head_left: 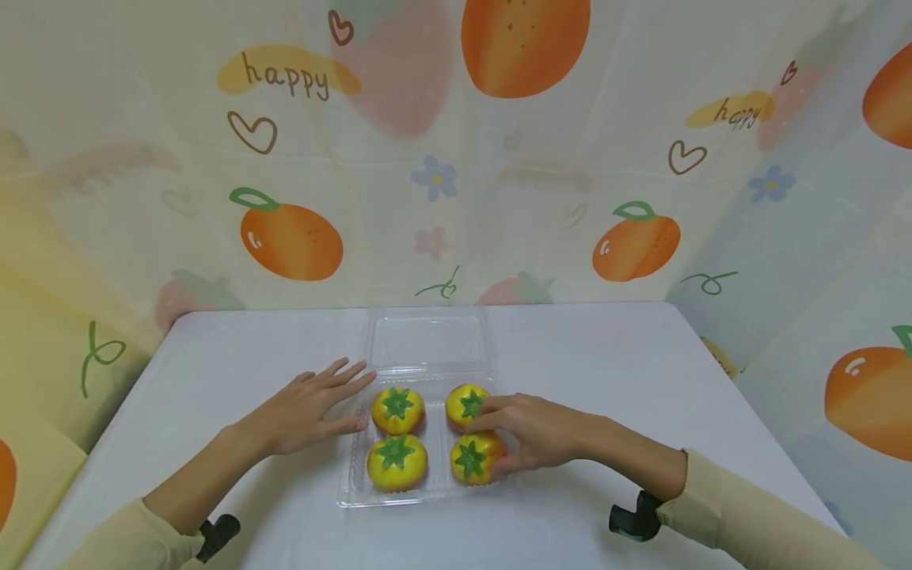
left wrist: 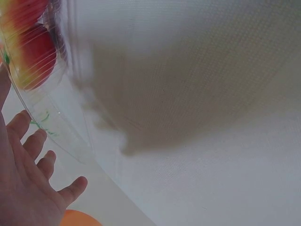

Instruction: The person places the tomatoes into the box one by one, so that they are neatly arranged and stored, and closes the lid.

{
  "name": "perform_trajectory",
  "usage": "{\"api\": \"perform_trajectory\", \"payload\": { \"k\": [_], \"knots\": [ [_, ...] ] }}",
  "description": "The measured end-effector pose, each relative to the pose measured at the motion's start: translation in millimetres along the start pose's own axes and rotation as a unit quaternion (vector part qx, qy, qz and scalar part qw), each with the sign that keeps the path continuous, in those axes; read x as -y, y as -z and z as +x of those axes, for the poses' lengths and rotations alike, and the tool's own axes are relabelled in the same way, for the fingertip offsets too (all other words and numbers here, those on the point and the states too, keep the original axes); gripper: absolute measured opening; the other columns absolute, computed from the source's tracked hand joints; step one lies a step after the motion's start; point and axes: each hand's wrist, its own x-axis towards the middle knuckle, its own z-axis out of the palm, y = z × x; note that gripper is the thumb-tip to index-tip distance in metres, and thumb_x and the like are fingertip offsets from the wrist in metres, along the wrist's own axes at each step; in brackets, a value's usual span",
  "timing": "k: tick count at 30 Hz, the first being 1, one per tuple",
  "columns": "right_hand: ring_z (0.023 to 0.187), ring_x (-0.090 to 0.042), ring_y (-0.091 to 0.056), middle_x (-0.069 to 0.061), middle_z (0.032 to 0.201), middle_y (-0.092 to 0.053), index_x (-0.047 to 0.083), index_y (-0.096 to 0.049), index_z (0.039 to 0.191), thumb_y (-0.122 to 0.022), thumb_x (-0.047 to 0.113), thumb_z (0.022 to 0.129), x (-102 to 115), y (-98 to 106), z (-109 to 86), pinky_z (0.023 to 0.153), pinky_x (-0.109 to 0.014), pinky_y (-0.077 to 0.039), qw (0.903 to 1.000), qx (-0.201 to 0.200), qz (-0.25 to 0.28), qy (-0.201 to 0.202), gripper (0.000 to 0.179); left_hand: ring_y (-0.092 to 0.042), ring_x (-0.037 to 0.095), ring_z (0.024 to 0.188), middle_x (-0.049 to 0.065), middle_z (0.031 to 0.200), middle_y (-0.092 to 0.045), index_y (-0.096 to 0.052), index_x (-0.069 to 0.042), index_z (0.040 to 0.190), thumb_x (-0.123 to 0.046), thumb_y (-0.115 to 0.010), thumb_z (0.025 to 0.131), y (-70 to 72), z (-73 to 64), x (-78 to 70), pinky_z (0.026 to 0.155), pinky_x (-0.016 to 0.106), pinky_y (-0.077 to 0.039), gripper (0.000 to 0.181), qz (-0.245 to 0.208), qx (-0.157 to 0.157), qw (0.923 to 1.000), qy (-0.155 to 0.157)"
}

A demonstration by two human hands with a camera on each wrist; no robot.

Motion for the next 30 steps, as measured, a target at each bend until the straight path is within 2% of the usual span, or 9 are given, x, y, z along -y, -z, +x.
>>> {"api": "perform_trajectory", "payload": {
  "k": [15, 23, 26, 30],
  "knots": [
    [0.111, -0.006, -0.059, 0.005, 0.124, -0.064, 0.013, -0.066, 0.127, -0.083, 0.027, 0.083, 0.9, -1.7, -1.5, 0.099, -0.026, -0.049, 0.9999, -0.016, 0.004, 0.003, 0.049, -0.026, 0.042, 0.146, 0.009, 0.159, -0.035, -0.039, -0.017, 0.154, -0.063, -0.051, 0.094, 0.9, 0.7, -1.6, 0.107, 0.070, -0.029, 0.076, 0.004, 0.001, 1.0000, -0.001],
    [0.116, -0.012, -0.062, 0.005, 0.124, -0.069, 0.011, -0.068, 0.127, -0.084, 0.032, 0.081, -1.1, -2.3, 0.3, 0.100, -0.034, -0.049, 0.9984, -0.033, -0.045, 0.005, 0.054, -0.025, 0.042, 0.147, 0.010, 0.159, -0.035, -0.039, -0.017, 0.154, -0.063, -0.052, 0.093, 2.8, 2.1, -2.0, 0.107, 0.070, -0.028, 0.077, 0.008, 0.002, 1.0000, -0.001],
    [0.117, -0.011, -0.061, 0.006, 0.125, -0.068, 0.012, -0.067, 0.129, -0.084, 0.033, 0.081, -1.8, -0.1, 0.2, 0.101, -0.035, -0.049, 0.9990, -0.030, -0.032, -0.002, 0.055, -0.025, 0.042, 0.147, 0.010, 0.159, -0.035, -0.040, -0.017, 0.154, -0.063, -0.051, 0.094, 4.0, 1.8, -2.2, 0.107, 0.070, -0.029, 0.077, 0.008, 0.003, 1.0000, -0.001],
    [0.110, -0.012, -0.063, 0.006, 0.120, -0.069, 0.012, -0.068, 0.126, -0.083, 0.034, 0.082, -7.0, 7.2, 0.4, 0.099, -0.035, -0.050, 0.9989, -0.040, 0.023, -0.008, 0.052, -0.026, 0.042, 0.146, 0.011, 0.158, -0.036, -0.041, -0.016, 0.153, -0.060, -0.052, 0.094, 6.1, 2.9, -2.6, 0.107, 0.068, -0.031, 0.074, 0.002, 0.002, 1.0000, -0.006]
  ]
}}
